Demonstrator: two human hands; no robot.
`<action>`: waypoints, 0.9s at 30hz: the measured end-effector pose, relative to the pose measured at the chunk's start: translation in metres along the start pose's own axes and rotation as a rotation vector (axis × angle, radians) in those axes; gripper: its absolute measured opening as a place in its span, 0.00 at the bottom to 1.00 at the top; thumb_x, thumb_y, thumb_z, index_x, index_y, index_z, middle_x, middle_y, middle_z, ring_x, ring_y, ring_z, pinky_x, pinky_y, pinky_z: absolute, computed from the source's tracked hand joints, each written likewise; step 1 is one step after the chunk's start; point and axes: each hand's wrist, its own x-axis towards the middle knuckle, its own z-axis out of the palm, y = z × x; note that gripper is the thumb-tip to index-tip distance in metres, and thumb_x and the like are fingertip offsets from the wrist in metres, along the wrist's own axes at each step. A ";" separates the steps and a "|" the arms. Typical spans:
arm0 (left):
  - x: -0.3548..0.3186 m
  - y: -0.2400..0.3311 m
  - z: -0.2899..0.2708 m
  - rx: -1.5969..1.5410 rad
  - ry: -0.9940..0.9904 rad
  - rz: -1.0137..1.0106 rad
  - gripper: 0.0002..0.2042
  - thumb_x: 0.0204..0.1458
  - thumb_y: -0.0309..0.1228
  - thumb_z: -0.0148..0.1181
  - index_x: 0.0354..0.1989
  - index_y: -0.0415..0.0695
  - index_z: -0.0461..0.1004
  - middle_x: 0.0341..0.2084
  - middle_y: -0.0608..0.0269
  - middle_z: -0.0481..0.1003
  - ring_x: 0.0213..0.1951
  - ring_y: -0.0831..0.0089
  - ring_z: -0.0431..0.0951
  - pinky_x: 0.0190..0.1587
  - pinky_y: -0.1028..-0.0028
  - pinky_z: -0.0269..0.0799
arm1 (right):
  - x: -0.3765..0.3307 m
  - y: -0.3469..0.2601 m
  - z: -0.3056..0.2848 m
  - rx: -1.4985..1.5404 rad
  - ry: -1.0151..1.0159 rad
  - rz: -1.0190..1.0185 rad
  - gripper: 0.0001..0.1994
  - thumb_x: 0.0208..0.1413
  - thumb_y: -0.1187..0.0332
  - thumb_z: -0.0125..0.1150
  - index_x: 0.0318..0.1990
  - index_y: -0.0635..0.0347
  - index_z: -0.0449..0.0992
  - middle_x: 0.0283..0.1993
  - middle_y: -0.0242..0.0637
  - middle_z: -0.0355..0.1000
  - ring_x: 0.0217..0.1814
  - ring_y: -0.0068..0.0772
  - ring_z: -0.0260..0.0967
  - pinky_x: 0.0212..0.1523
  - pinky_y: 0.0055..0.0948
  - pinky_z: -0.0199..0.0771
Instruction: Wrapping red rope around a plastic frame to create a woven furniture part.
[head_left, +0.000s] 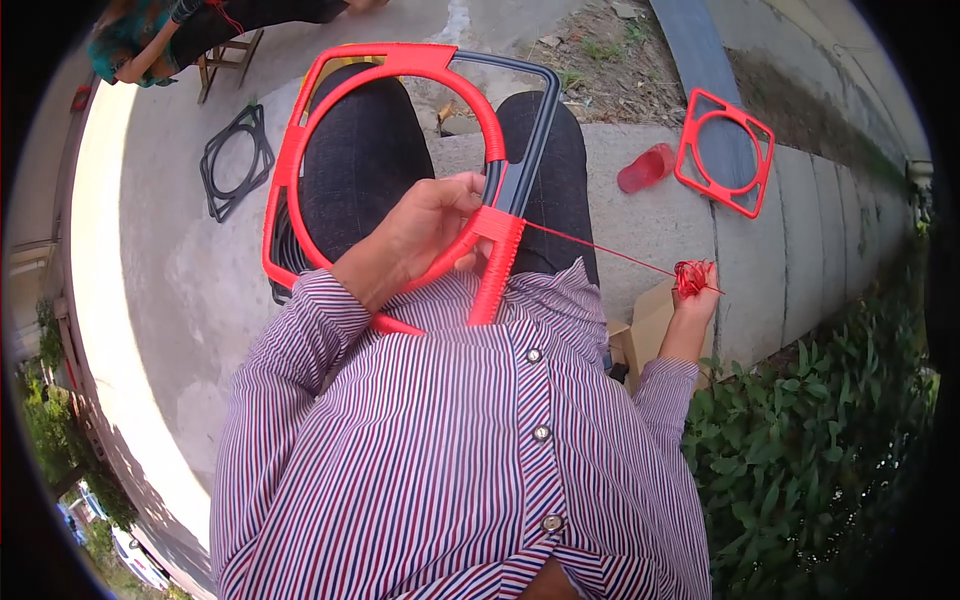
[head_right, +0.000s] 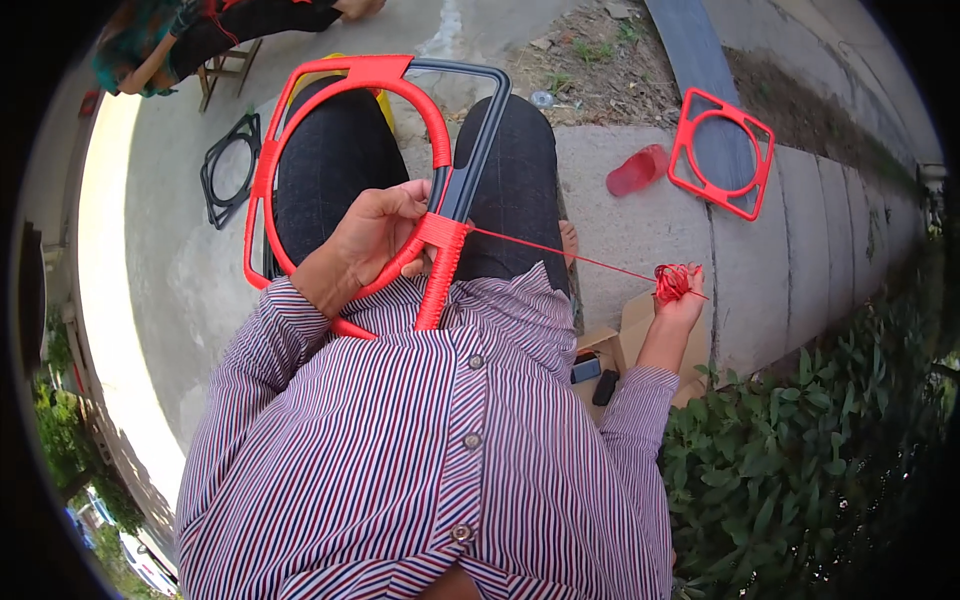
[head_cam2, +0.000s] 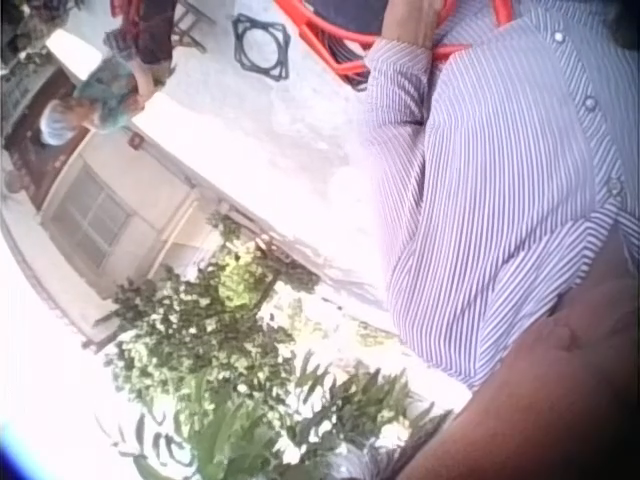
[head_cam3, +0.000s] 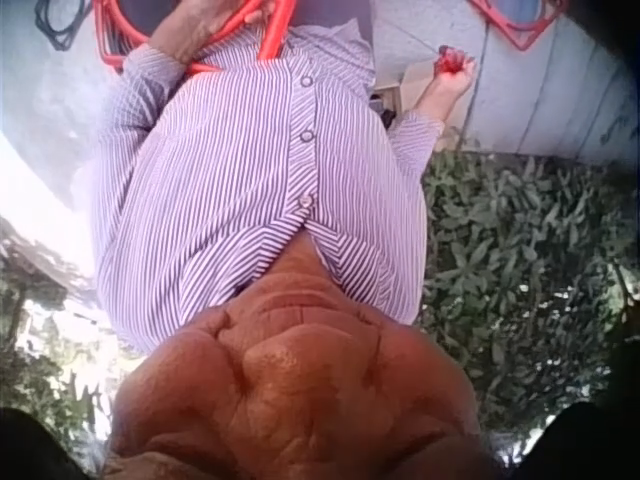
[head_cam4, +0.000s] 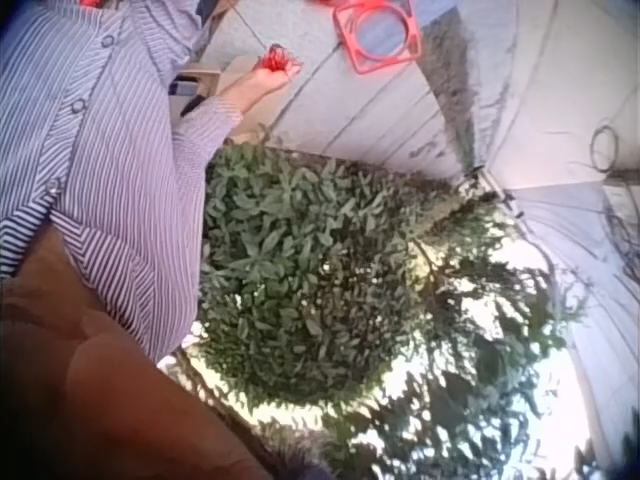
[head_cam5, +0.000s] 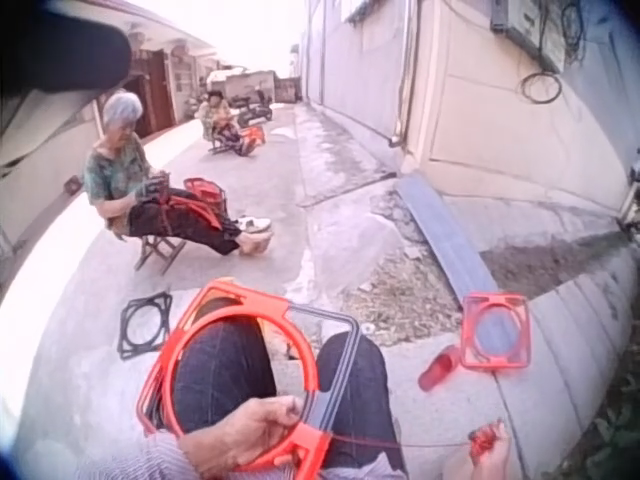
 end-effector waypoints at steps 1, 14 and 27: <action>0.001 -0.001 0.000 -0.001 -0.004 0.000 0.09 0.51 0.26 0.44 0.40 0.38 0.65 0.25 0.53 0.74 0.24 0.66 0.78 0.11 0.73 0.67 | 0.000 0.002 0.009 -0.012 0.335 -0.106 0.16 0.64 0.58 0.50 0.47 0.62 0.70 0.31 0.33 0.67 0.29 0.22 0.62 0.28 0.22 0.66; 0.015 -0.026 -0.002 0.354 0.304 0.654 0.16 0.57 0.32 0.52 0.51 0.39 0.65 0.39 0.62 0.70 0.38 0.78 0.71 0.42 0.78 0.67 | -0.173 0.081 0.208 -1.387 -1.265 -1.151 0.15 0.46 0.72 0.62 0.45 0.53 0.75 0.41 0.36 0.67 0.43 0.33 0.67 0.40 0.34 0.68; 0.013 -0.006 0.020 0.148 0.306 0.023 0.08 0.50 0.15 0.46 0.36 0.38 0.68 0.24 0.57 0.74 0.18 0.72 0.74 0.14 0.74 0.67 | -0.141 0.094 0.156 -1.331 -1.128 -0.927 0.10 0.36 0.68 0.68 0.28 0.60 0.77 0.39 0.34 0.69 0.42 0.36 0.67 0.43 0.34 0.68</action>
